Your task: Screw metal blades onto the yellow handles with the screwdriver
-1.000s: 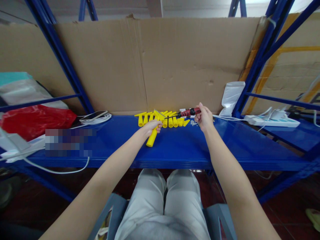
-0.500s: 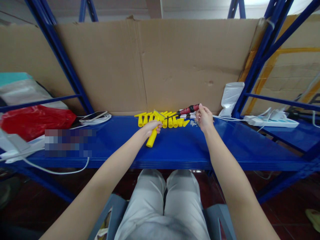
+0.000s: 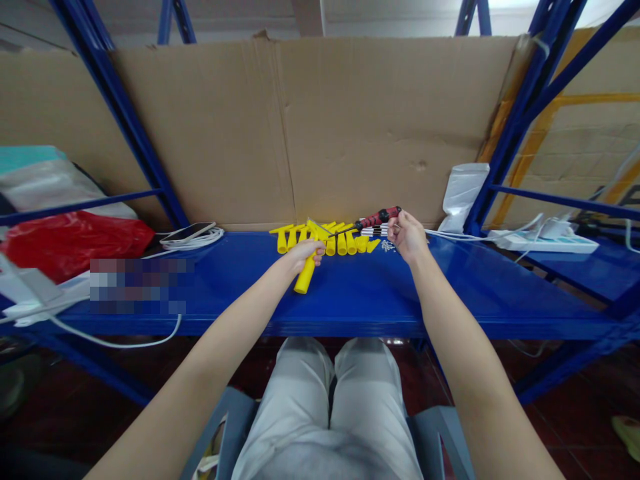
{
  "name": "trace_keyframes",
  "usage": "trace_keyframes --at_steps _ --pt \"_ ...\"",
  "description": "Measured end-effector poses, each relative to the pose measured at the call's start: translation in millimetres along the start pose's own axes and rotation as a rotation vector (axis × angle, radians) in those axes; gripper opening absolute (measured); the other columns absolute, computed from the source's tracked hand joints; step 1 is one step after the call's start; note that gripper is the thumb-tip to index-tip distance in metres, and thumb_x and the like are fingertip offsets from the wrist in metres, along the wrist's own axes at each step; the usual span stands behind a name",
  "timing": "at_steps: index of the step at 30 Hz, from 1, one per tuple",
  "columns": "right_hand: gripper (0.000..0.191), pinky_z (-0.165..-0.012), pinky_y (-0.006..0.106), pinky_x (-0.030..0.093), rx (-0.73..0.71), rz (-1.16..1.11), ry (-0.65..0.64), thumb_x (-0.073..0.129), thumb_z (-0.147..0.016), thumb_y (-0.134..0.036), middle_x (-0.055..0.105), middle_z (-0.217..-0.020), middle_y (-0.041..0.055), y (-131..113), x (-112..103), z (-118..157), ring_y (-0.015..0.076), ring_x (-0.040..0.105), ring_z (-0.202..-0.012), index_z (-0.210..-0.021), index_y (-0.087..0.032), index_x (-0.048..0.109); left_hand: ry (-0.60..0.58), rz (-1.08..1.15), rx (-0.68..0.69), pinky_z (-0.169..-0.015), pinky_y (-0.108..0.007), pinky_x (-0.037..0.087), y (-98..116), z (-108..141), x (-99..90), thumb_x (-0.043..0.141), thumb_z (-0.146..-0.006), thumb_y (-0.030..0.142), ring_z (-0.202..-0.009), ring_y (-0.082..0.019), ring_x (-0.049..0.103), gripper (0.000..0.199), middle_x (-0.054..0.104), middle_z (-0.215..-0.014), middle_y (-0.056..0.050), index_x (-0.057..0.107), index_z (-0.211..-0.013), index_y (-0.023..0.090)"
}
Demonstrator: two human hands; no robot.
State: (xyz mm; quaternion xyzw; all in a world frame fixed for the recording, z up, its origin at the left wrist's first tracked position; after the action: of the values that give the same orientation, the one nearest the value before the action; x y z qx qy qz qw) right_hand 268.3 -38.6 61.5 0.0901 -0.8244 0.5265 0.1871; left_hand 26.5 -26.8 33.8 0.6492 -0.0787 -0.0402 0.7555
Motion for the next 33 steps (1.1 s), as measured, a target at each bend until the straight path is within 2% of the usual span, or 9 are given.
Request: trace_keyframes --at_steps 3,7,11,16,22,27,29,33 --pt "0.031 -0.034 0.016 0.032 -0.003 0.013 0.024 0.076 -0.079 -0.036 0.050 -0.053 -0.0067 2 -1 -1 0.0053 0.040 -0.038 -0.071 -0.021 0.049 0.006 0.009 -0.005 -0.039 -0.018 0.024 0 0 -0.2 0.044 -0.082 -0.002 -0.031 -0.005 0.032 0.026 0.039 -0.044 0.010 0.036 -0.074 0.022" --pt "0.038 -0.033 0.016 0.032 0.016 -0.006 0.093 0.080 -0.072 -0.041 0.048 -0.053 -0.0081 5 -6 -4 0.0051 0.041 -0.039 -0.071 -0.021 0.047 0.012 0.015 0.006 -0.040 -0.019 0.024 -1 -1 -0.8 0.043 -0.082 -0.002 -0.032 -0.005 0.033 0.026 0.039 -0.045 0.011 0.036 -0.074 0.022" --pt "0.046 -0.032 0.017 0.031 0.067 0.001 0.080 0.082 -0.067 -0.048 0.044 -0.049 -0.0089 9 -10 -7 0.0060 0.039 -0.038 -0.071 -0.022 0.045 0.006 0.012 0.014 -0.042 -0.019 0.024 -1 -2 -1.2 0.045 -0.081 -0.001 -0.032 -0.005 0.033 0.026 0.039 -0.045 0.011 0.035 -0.074 0.022" --pt "0.041 -0.032 0.018 0.028 0.061 0.042 0.046 0.075 -0.073 -0.057 0.035 -0.043 -0.0097 9 -9 -5 0.0070 0.035 -0.035 -0.077 -0.023 0.052 0.003 0.015 0.014 -0.042 -0.019 0.024 -1 -3 -1.1 0.049 -0.079 0.000 -0.033 -0.005 0.033 0.027 0.040 -0.045 0.010 0.036 -0.072 0.022" --pt "0.034 -0.035 0.017 0.033 0.042 0.010 0.015 0.073 -0.080 -0.045 0.052 -0.055 -0.0063 2 -3 -1 0.0058 0.042 -0.040 -0.073 -0.021 0.050 0.002 0.017 0.020 -0.040 -0.019 0.024 0 -2 -0.8 0.044 -0.080 -0.002 -0.031 -0.005 0.033 0.027 0.039 -0.043 0.010 0.035 -0.072 0.022" --pt "0.039 -0.035 0.016 0.033 0.026 0.022 0.019 0.078 -0.075 -0.044 0.045 -0.053 -0.0088 3 -4 -2 0.0050 0.040 -0.039 -0.072 -0.022 0.046 0.003 0.025 0.012 -0.039 -0.018 0.024 -1 -2 -1.3 0.046 -0.080 -0.002 -0.031 -0.005 0.032 0.026 0.039 -0.043 0.010 0.037 -0.074 0.022" --pt "0.042 -0.036 0.016 0.035 0.023 0.012 0.037 0.080 -0.072 -0.046 0.047 -0.055 -0.0085 4 -6 -4 0.0053 0.042 -0.041 -0.072 -0.022 0.046 0.007 0.031 0.011 -0.040 -0.018 0.023 -1 -2 -1.4 0.048 -0.080 -0.001 -0.031 -0.004 0.032 0.026 0.039 -0.044 0.011 0.037 -0.074 0.022" --pt "0.045 -0.034 0.018 0.034 0.084 0.006 0.038 0.077 -0.074 -0.050 0.044 -0.051 -0.0069 8 -9 -6 0.0071 0.041 -0.040 -0.068 -0.022 0.042 0.008 0.032 0.016 -0.040 -0.018 0.023 -1 -2 -1.1 0.050 -0.080 0.000 -0.032 -0.004 0.031 0.027 0.039 -0.045 0.011 0.036 -0.073 0.022"
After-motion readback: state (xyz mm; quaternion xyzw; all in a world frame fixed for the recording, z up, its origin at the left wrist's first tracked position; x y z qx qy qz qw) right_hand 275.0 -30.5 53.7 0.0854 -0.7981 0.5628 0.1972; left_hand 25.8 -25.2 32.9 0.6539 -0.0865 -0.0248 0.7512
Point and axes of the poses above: each hand's wrist, its own z-axis away from the middle knuckle, its own x-axis out of the palm, y = z × x, the point moved 3 cm from there along -z, towards the middle knuckle
